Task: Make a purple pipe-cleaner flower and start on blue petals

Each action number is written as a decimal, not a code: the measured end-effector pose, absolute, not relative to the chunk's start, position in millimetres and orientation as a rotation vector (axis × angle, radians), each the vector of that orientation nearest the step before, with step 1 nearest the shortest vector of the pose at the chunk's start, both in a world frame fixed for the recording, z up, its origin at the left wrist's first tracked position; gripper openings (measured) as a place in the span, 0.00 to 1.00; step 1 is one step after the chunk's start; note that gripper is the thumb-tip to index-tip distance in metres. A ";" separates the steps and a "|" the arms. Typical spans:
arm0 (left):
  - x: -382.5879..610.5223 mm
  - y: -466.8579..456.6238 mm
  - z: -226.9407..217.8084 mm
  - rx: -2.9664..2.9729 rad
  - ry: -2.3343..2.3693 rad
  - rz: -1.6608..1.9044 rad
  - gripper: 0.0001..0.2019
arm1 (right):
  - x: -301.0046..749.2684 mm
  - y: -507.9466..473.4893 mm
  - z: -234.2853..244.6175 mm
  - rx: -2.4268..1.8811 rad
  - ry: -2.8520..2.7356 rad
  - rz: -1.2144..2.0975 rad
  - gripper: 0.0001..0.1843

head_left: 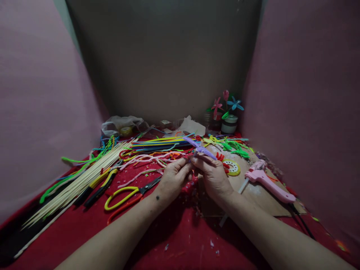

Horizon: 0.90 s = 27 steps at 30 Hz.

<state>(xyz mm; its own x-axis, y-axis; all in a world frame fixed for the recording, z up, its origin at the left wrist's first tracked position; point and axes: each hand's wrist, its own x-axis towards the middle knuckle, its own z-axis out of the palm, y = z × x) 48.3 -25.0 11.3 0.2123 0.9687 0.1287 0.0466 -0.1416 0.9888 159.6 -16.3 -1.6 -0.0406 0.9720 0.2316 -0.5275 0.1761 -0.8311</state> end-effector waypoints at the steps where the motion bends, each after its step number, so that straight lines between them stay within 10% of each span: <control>1: 48.1 -24.9 11.1 1.426 1.015 1.111 0.14 | 159.7 -16.4 -1.9 -0.597 -0.966 1.338 0.06; 27: 34.2 -12.7 1.6 1.043 0.574 0.877 0.10 | 161.5 -9.4 -7.3 -0.534 -0.988 1.460 0.06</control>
